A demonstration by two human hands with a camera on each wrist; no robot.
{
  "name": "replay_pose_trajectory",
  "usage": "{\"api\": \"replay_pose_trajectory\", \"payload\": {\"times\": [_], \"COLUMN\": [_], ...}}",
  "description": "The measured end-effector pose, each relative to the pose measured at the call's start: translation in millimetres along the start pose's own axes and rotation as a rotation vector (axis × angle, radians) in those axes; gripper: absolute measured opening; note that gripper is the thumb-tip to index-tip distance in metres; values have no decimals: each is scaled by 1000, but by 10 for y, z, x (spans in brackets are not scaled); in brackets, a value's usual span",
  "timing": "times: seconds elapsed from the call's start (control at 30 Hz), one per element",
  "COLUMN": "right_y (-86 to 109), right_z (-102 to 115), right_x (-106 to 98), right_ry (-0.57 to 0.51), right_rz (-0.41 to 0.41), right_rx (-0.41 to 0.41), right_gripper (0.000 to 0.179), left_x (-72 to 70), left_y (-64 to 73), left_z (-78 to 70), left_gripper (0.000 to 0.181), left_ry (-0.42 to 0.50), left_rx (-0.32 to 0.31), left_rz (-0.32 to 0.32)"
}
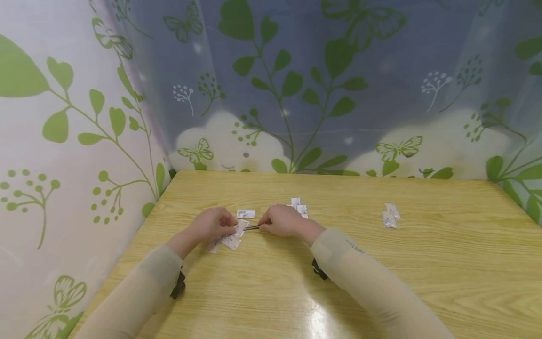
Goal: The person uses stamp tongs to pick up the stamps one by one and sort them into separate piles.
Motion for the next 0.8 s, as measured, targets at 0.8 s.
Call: {"api": "replay_pose_trajectory", "payload": {"times": [0.8], "right_y": [-45], "right_z": [59], "right_x": [-51], "right_ry": [38], "right_rz": [-61], "right_rx": [1], "right_gripper": [16], "left_x": [7], "left_y": [2], "left_z": [-10], "left_gripper": [15], "left_ry": [7], "left_rx": [40], "left_rz": [-6]}}
Point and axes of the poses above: each hand's wrist, its own y-axis away from the middle knuckle, its own x-axis out of the palm, z = x × y, the point moved 10 cm from there along -y, towards the middle knuckle, and after that the axes turned 11 degrees about z, right-handed, at the moved point
